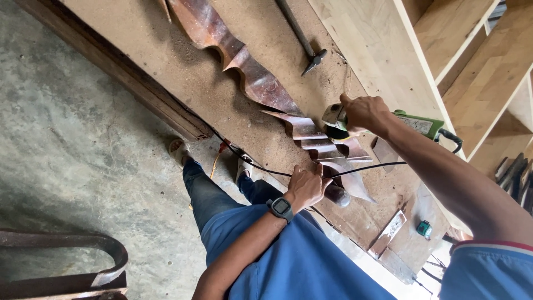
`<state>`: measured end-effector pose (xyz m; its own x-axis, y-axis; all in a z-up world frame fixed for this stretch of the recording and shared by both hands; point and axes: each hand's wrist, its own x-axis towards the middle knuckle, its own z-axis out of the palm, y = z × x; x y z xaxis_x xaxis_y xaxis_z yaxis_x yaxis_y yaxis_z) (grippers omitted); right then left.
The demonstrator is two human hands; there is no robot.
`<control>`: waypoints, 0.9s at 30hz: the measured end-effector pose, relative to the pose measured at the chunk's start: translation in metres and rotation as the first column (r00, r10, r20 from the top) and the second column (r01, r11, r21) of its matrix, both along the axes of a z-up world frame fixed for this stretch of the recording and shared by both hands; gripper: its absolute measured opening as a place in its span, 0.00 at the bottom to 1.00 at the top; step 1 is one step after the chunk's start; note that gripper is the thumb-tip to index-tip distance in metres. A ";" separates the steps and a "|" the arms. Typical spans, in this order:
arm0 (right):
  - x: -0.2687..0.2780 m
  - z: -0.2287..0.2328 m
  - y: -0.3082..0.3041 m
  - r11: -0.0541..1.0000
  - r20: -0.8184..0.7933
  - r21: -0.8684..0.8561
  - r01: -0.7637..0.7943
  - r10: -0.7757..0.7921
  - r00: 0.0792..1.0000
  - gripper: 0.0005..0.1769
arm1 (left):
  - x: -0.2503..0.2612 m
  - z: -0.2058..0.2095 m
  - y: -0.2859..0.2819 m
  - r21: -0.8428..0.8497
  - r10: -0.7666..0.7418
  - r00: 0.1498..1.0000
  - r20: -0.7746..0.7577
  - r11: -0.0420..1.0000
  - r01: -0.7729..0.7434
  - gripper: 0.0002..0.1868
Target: The person uses a handheld angle grinder to sand a long, wavy wooden piece on a workbench. They hold the piece with their left hand while moving the grinder along its surface, then flip the piece over to sand the other side.
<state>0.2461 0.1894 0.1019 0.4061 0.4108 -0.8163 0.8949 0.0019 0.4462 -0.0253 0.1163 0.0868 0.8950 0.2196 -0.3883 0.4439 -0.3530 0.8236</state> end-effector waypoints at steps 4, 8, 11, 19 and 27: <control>-0.007 0.005 0.001 1.000 -0.005 0.010 0.020 -0.020 1.000 0.47 | 0.002 -0.003 -0.001 0.002 -0.028 1.000 -0.003 1.000 0.028 0.38; -0.001 -0.006 -0.001 1.000 -0.016 0.002 0.000 0.000 1.000 0.46 | 0.000 0.006 0.004 -0.007 -0.027 1.000 -0.014 1.000 0.027 0.38; -0.003 -0.005 -0.002 0.999 -0.018 0.027 -0.023 0.024 1.000 0.43 | 0.000 0.008 0.006 -0.017 -0.029 0.999 -0.025 0.999 0.029 0.38; -0.022 0.064 -0.028 0.923 -0.107 0.290 0.252 -0.230 0.967 0.40 | -0.026 0.000 0.006 -0.063 0.026 1.000 -0.002 0.998 -0.026 0.34; -0.059 0.091 -0.122 0.163 -0.399 0.646 0.745 -0.760 0.513 0.50 | -0.086 -0.034 -0.003 0.092 0.083 0.947 0.310 0.989 -0.117 0.18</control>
